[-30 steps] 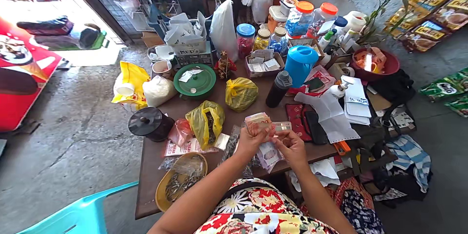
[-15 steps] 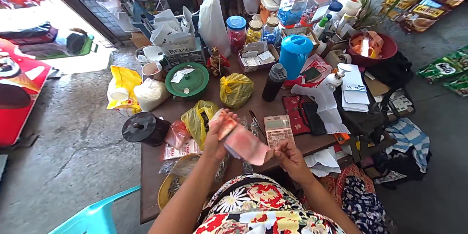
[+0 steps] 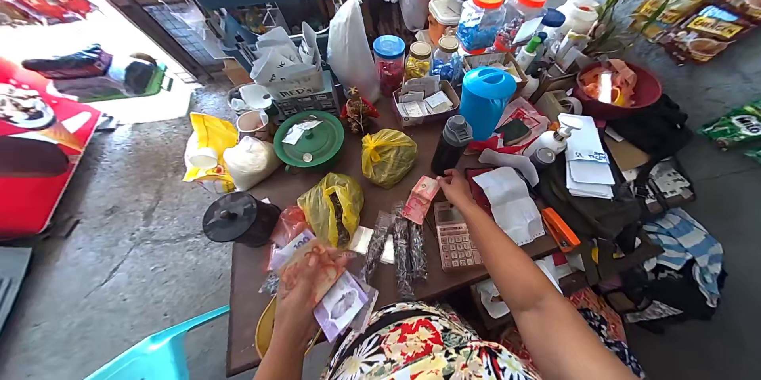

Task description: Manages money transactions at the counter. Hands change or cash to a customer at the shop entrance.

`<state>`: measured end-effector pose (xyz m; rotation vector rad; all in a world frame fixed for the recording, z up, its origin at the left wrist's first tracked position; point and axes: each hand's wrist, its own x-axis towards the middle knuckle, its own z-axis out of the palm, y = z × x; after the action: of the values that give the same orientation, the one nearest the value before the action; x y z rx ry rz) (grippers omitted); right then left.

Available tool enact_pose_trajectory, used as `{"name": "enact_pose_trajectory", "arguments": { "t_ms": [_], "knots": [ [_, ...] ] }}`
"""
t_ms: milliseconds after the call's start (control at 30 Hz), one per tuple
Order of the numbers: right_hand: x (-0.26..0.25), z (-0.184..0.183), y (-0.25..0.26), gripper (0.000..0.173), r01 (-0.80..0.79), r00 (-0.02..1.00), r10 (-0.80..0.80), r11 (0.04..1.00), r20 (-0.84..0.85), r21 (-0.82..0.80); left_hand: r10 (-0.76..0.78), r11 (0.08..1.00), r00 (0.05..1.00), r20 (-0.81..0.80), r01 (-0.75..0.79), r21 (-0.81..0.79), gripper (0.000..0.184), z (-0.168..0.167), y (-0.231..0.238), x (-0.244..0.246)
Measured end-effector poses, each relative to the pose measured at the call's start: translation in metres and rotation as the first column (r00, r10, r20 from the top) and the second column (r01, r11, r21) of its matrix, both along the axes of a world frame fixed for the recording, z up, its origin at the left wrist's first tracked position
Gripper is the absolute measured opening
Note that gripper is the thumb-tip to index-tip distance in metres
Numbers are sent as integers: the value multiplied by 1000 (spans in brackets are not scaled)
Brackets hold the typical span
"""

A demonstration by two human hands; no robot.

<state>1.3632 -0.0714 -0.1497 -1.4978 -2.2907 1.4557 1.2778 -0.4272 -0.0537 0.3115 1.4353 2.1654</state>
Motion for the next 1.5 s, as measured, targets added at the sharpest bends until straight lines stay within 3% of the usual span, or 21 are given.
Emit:
{"name": "enact_pose_trajectory", "arguments": {
  "t_ms": [133, 233, 300, 400, 467, 500, 567, 633, 733, 867, 933, 1033, 1100, 1167, 1267, 1367, 1433, 1500],
  "knots": [
    [-18, -4, 8, 37, -79, 997, 79, 995, 1, -66, -56, 998, 991, -124, 60, 26, 44, -1, -10, 3],
    [-23, -23, 11, 33, -46, 995, 36, 994, -97, -103, -15, 1000, 996, -90, 12, -27, 31, -7, -11, 10],
    [-15, -18, 6, 32, -17, 995, 13, 999, -103, -38, -23, 998, 995, -94, 18, -61, 22, -8, -7, 15],
    [16, 2, -20, 32, -26, 958, 21, 1000, -286, -13, -99, 992, 991, -92, 90, -91, 21, -4, 18, 23],
    [44, 14, -55, 32, -158, 884, 172, 985, -434, 69, -173, 978, 984, 34, 176, -111, 26, 2, 44, 29],
    [57, 18, -74, 32, -228, 818, 299, 953, -492, 200, -226, 965, 964, 139, 241, -106, 29, 2, 57, 31],
    [79, 22, -102, 39, -289, 671, 515, 844, -533, 451, -342, 932, 855, 391, 361, 26, 36, -6, 82, 34],
    [100, 28, -116, 53, -248, 615, 546, 819, -569, 518, -430, 894, 716, 550, 424, 148, 33, -10, 108, 43],
    [133, 26, -121, 46, -65, 643, 331, 922, -691, 381, -525, 825, 634, 567, 544, 156, 36, -18, 135, 58],
    [178, 19, -127, 46, 84, 658, 121, 969, -743, 233, -532, 753, 623, 573, 657, -15, 21, -21, 166, 88],
    [196, 16, -131, 47, 179, 648, 2, 972, -761, 154, -632, 652, 636, 443, 745, -138, 21, -25, 180, 103],
    [220, 10, -140, 61, 258, 589, -187, 965, -786, -37, -857, 441, 482, 181, 868, -228, 26, -43, 189, 123],
    [234, 7, -150, 67, 292, 536, -343, 933, -772, -212, -956, 289, 294, -13, 929, -230, 33, -64, 194, 131],
    [246, 4, -159, 62, 330, 498, -464, 883, -733, -335, -977, 198, 158, -146, 924, -326, 38, -79, 198, 144],
    [266, 4, -168, 59, 378, 463, -617, 787, -636, -488, -986, 91, 25, -164, 910, -405, 37, -86, 204, 165],
    [286, 5, -168, 57, 378, 471, -703, 707, -533, -598, -996, -8, -41, -76, 920, -391, 41, -87, 213, 182],
    [298, 0, -170, 47, 395, 466, -752, 648, -466, -651, -999, -40, -43, 0, 933, -356, 64, -94, 220, 188],
    [309, -10, -175, 40, 448, 419, -821, 559, -389, -697, -997, -14, 11, 72, 937, -348, 89, -106, 227, 192]
  ]
}}
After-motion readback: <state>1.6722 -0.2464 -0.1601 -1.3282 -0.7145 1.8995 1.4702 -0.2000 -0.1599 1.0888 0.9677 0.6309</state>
